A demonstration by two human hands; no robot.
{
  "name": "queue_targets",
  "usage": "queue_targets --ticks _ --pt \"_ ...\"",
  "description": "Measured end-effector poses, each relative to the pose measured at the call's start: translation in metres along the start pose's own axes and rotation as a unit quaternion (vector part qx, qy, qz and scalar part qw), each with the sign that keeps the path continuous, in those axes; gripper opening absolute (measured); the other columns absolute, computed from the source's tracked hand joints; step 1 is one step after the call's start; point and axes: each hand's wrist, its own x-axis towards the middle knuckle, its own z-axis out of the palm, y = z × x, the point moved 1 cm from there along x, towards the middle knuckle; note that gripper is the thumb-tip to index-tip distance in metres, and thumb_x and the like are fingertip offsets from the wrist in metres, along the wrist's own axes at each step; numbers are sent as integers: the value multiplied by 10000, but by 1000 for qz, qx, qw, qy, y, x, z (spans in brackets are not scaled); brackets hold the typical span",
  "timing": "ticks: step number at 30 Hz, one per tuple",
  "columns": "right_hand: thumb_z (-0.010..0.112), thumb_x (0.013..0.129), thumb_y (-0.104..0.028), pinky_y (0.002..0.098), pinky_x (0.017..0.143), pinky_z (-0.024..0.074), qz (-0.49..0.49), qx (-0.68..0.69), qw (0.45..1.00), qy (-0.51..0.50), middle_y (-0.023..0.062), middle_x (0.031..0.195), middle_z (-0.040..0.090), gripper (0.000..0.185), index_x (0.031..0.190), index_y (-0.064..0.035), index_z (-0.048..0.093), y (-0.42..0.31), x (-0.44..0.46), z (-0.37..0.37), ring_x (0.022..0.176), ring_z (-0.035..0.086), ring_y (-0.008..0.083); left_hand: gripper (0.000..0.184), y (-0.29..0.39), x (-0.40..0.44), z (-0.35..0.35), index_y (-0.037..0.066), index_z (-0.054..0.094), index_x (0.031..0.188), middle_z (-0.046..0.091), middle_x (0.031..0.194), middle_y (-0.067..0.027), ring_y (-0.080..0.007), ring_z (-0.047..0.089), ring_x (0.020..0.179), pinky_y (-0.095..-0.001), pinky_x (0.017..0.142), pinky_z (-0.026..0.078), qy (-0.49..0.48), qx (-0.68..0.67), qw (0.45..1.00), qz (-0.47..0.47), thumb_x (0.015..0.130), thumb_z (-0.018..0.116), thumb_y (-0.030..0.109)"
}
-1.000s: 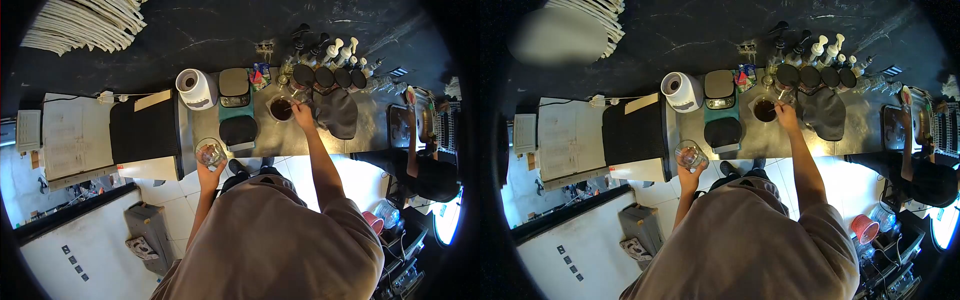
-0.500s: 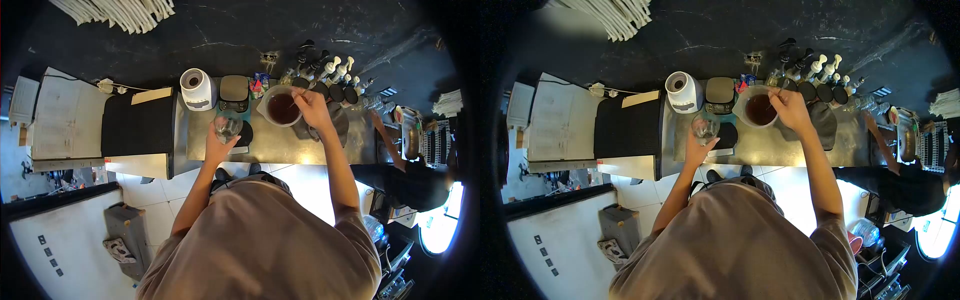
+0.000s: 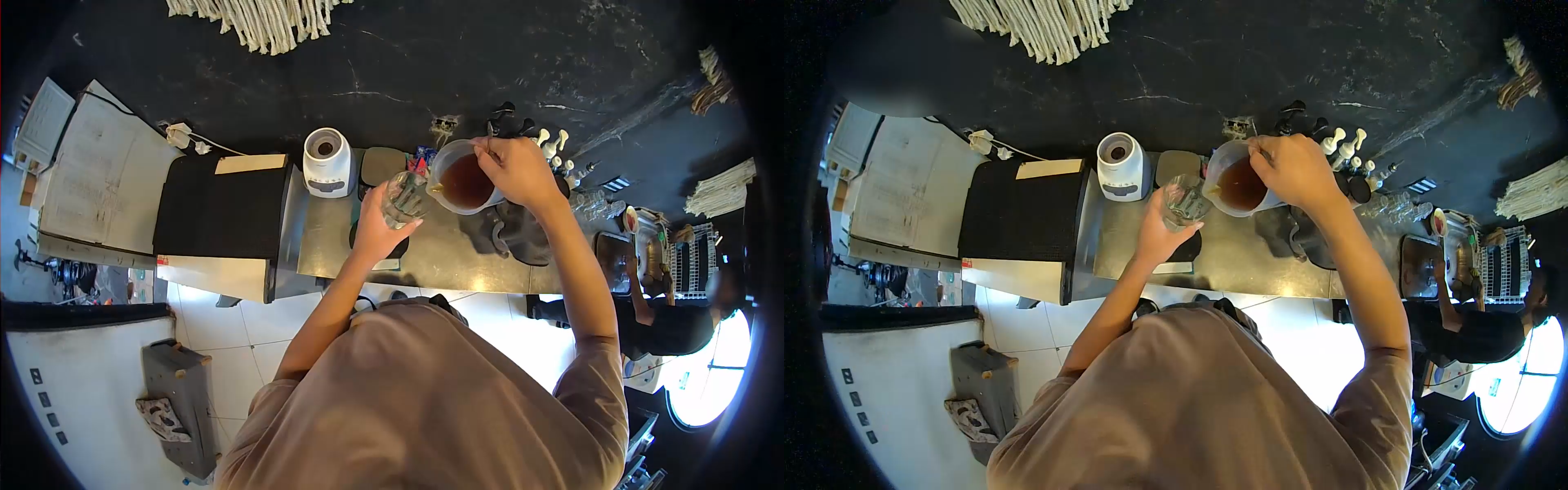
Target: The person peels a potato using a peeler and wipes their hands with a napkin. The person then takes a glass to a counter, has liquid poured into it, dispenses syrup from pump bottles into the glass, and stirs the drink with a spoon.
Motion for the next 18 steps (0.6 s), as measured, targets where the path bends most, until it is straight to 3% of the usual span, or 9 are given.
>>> queue_targets --ticks 2,4,5,14,16,18 --pt "603 943 -249 480 808 574 14 -27 999 -14 225 843 730 304 1081 -57 794 -6 2 -5 814 716 411 843 -6 1 5 4 463 1451 598 1373 -174 -284 596 1293 -415 1105 467 2 -41 999 -6 763 926 155" --pt "605 942 -251 484 805 573 -2 -36 999 -17 220 835 732 301 1067 -53 794 -6 5 -7 808 714 412 882 -1 3 5 26 481 1445 568 1328 -189 -378 531 1279 -481 1105 432 16 -56 998 -17 716 934 229" --pt "608 944 -254 488 798 571 -9 -42 999 -10 221 823 729 298 1063 -56 795 -6 5 -8 799 711 414 890 1 4 5 15 471 1450 562 1359 -195 -383 527 1297 -482 1113 431 4 -59 998 -25 721 932 231" --pt "622 946 -257 478 777 575 -9 -59 998 -12 211 806 732 293 1060 -57 803 -22 8 -21 772 716 400 914 19 5 0 -25 444 1472 606 1376 -209 -341 607 1279 -427 1090 482 -15 -68 997 -44 741 928 232" --pt "626 945 -258 478 774 574 -10 -69 998 -8 211 806 731 288 1049 -55 803 -23 8 -21 774 716 400 838 23 5 -2 7 466 1444 644 1340 -172 -276 631 1268 -407 1080 495 -7 -77 996 -44 754 920 153" --pt "629 943 -258 479 771 573 -6 -70 997 -12 212 807 731 287 1046 -54 803 -24 8 -22 773 715 400 840 26 3 -4 4 460 1448 638 1352 -175 -278 632 1272 -409 1086 495 -4 -60 998 -36 756 916 144"
